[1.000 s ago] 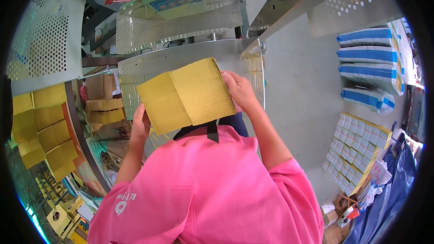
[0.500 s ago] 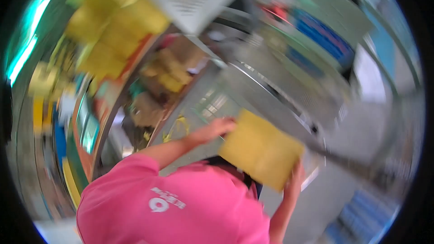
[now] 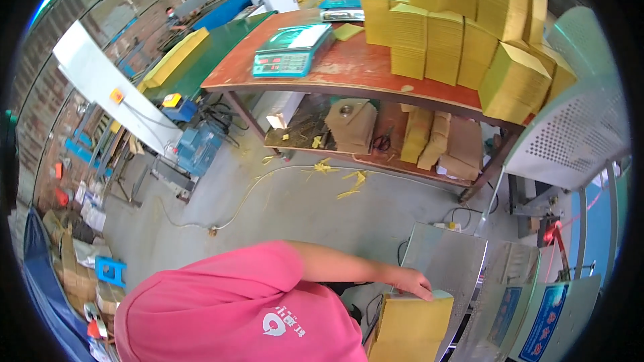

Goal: Counting, weighing, and using a machine to bundle stacks of yellow paper.

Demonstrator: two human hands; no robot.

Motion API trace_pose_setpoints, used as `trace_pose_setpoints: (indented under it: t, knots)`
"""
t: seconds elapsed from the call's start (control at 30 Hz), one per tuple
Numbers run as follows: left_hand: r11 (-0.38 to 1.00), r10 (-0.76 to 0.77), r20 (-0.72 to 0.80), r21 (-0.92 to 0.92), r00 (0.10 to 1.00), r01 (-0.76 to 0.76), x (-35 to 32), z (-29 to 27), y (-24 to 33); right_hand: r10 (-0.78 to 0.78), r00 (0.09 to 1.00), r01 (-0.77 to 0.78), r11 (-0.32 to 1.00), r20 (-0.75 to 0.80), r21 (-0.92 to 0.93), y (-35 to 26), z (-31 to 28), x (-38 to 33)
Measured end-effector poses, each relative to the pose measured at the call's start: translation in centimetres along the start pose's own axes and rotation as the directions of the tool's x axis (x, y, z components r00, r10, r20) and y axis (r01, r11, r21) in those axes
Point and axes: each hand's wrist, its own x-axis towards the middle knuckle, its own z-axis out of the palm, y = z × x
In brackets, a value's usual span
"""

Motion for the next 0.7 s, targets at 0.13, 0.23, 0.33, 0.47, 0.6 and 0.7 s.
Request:
trace_pose_setpoints:
  t: [0.13, 0.23, 0.33, 0.47, 0.6, 0.7]
  knots:
    - [0.999, 0.013, -0.052, 0.052, 0.999, -0.011, -0.3, 0.4, 0.1, -0.001, 0.999, 0.0, 1.0, 0.054, 0.019, 0.2, -0.2, 0.2]
    - [0.998, 0.013, -0.075, 0.056, 0.997, -0.009, -0.5, 0.6, 0.2, -0.003, 0.998, 0.0, 0.999, 0.064, 0.044, 0.6, -0.5, 0.0]
    - [0.999, 0.008, -0.092, 0.053, 0.996, -0.003, -0.4, 0.6, 0.1, -0.003, 0.998, -0.001, 0.997, 0.062, 0.072, 0.9, -0.8, -0.4]
    - [1.0, 0.021, -0.106, 0.019, 0.994, -0.019, 0.6, 0.7, -1.0, -0.007, 0.998, 0.001, 0.994, 0.061, 0.109, 1.2, -1.2, -0.7]
    - [1.0, 0.015, -0.09, 0.027, 0.996, -0.012, 0.3, 0.5, -0.5, -0.007, 0.998, -0.003, 0.989, 0.06, 0.151, 1.6, -1.1, -0.7]
    - [1.0, 0.003, -0.036, 0.02, 0.999, -0.002, 0.5, 0.3, -0.7, -0.005, 0.998, -0.007, 0.984, 0.067, 0.179, 1.8, -0.8, -0.5]
